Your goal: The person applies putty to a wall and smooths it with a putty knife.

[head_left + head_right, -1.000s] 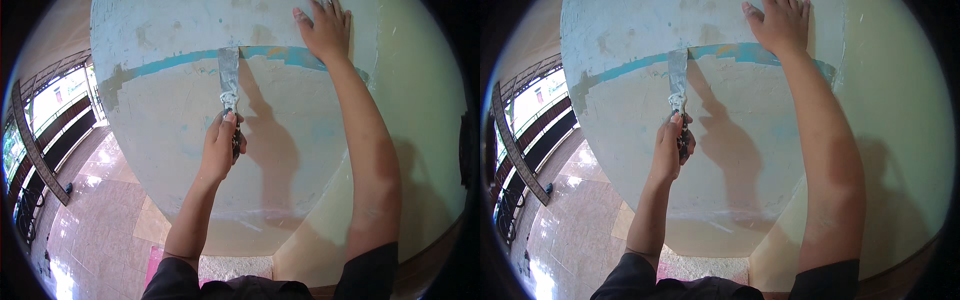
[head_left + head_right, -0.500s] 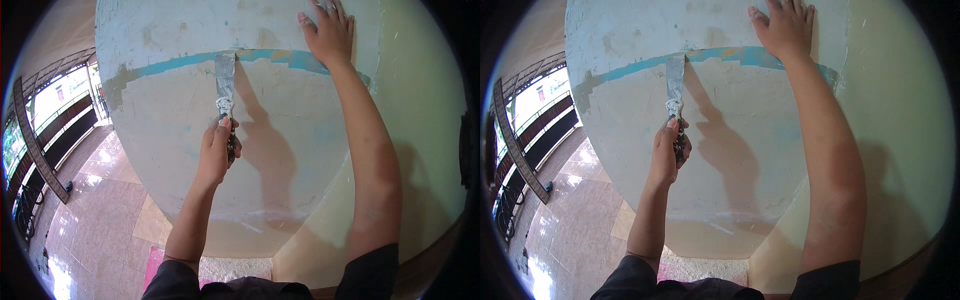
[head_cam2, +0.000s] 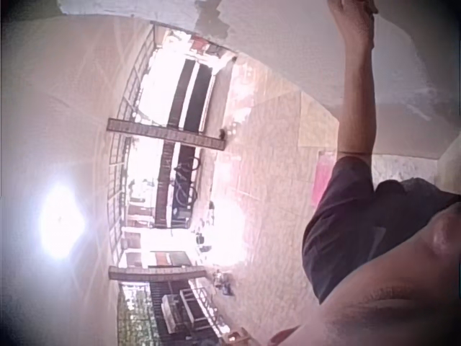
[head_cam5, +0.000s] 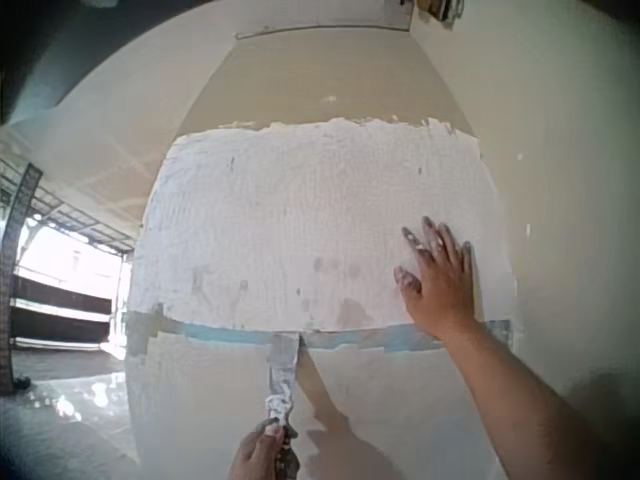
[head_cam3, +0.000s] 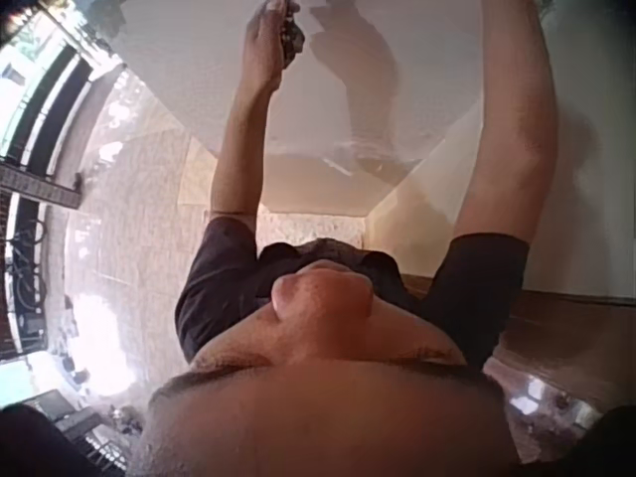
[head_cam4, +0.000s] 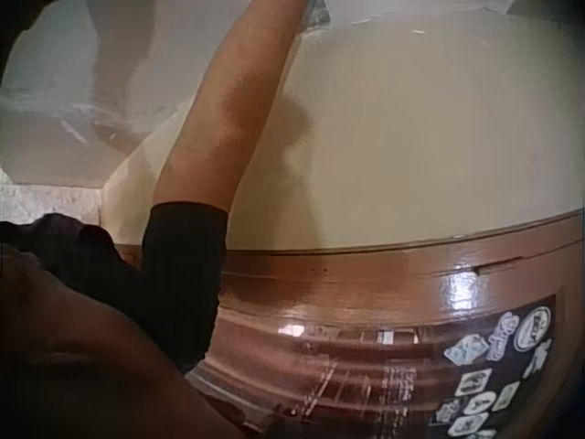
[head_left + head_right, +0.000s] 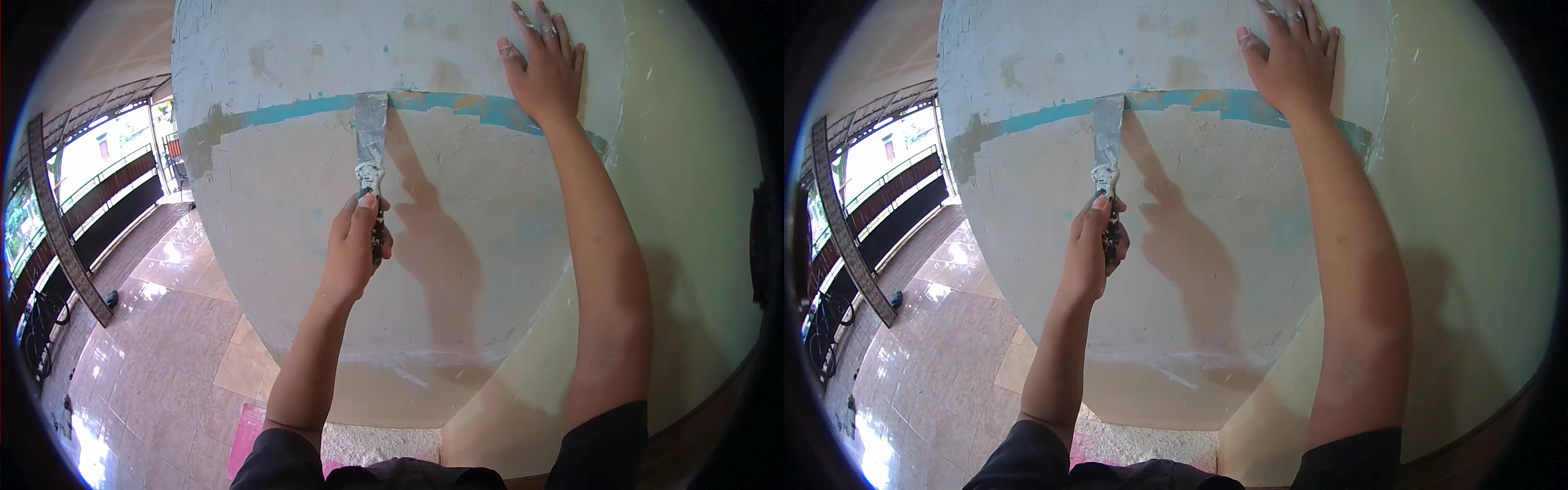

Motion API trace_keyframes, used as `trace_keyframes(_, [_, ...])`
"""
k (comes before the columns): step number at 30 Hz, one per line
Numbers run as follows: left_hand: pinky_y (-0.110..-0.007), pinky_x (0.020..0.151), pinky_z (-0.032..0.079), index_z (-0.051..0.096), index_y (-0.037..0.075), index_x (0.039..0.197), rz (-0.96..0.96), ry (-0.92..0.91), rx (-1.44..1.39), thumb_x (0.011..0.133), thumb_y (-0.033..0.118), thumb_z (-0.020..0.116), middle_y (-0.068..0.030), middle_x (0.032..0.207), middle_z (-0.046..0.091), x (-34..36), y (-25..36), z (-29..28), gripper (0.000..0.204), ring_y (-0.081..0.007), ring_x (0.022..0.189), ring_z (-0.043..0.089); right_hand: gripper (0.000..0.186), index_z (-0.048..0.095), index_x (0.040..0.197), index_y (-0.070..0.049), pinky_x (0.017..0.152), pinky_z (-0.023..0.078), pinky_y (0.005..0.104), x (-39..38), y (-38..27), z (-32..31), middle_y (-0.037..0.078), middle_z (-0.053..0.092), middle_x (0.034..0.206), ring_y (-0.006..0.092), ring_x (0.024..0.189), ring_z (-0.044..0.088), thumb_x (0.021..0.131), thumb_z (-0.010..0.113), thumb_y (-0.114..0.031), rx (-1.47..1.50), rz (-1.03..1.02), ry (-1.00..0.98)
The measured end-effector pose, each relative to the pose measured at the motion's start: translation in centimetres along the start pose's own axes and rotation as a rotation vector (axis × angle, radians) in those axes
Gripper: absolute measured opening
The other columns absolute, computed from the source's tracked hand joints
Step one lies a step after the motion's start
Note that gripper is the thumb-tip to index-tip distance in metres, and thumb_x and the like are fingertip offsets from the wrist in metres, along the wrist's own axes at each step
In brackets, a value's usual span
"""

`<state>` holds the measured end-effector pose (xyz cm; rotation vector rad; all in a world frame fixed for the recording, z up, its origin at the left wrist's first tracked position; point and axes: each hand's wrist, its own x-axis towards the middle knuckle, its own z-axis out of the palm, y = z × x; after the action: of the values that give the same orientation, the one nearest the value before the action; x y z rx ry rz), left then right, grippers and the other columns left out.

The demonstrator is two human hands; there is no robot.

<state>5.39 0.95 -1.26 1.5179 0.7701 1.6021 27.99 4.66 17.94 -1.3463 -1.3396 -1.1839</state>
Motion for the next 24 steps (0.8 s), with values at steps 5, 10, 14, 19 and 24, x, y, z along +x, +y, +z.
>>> trace_keyframes(5, [-0.023, 0.036, 0.024, 0.051, 0.005, 0.106, -0.002, 0.021, -0.027, 0.102, 0.042, 0.035, -0.0017, 0.054, 0.048, 0.2, 0.1, -1.0, 0.041, -0.0063, 0.038, 0.033, 0.057, 0.040, 0.149, -0.015, 0.122, 0.011, 0.0513, -0.1, 0.4, 1.0, 0.010, 0.025, 0.161, 0.0293, 0.150, 0.019, 0.098, 0.055, -0.034, -0.011, -0.038, 0.070])
trace_keyframes(10, [-0.024, 0.036, 0.024, 0.052, 0.005, 0.106, -0.011, 0.016, -0.024, 0.103, 0.044, 0.035, -0.0015, 0.054, 0.049, -0.2, -0.5, -2.0, 0.042, -0.0063, 0.038, 0.033, 0.054, 0.040, 0.150, -0.033, 0.117, 0.018, 0.0576, 0.5, 3.3, 5.2, 0.002, 0.032, 0.159, 0.0289, 0.147, 0.026, 0.097, 0.049, -0.045, -0.033, -0.191, 0.331])
trace_keyframes(14, [-0.024, 0.036, 0.024, 0.052, 0.005, 0.106, -0.013, 0.022, -0.018, 0.103, 0.044, 0.036, -0.0013, 0.054, 0.049, -0.1, 0.1, -3.0, 0.042, -0.0063, 0.038, 0.033, 0.055, 0.037, 0.152, -0.035, 0.118, 0.015, 0.0601, 0.6, 3.3, 5.4, 0.001, 0.028, 0.161, 0.0279, 0.149, 0.023, 0.098, 0.047, -0.046, -0.021, -0.157, 0.290])
trace_keyframes(19, [-0.023, 0.037, 0.025, 0.053, 0.005, 0.105, -0.039, 0.011, -0.036, 0.103, 0.044, 0.036, -0.0012, 0.055, 0.049, -0.3, 0.3, -4.2, 0.042, -0.0063, 0.039, 0.034, 0.057, 0.036, 0.152, -0.035, 0.117, 0.014, 0.0628, 0.2, 3.4, 5.3, 0.001, 0.028, 0.161, 0.0283, 0.149, 0.021, 0.098, 0.046, -0.051, -0.026, -0.149, 0.279])
trace_keyframes(24, [-0.023, 0.037, 0.025, 0.053, 0.006, 0.105, -0.025, 0.005, 0.001, 0.102, 0.045, 0.037, -0.0013, 0.054, 0.049, 0.1, 0.5, -4.6, 0.042, -0.0064, 0.039, 0.033, 0.057, 0.035, 0.152, -0.034, 0.117, 0.014, 0.0628, 0.1, 3.2, 5.1, 0.001, 0.027, 0.161, 0.0286, 0.149, 0.022, 0.099, 0.045, -0.050, -0.036, -0.133, 0.247])
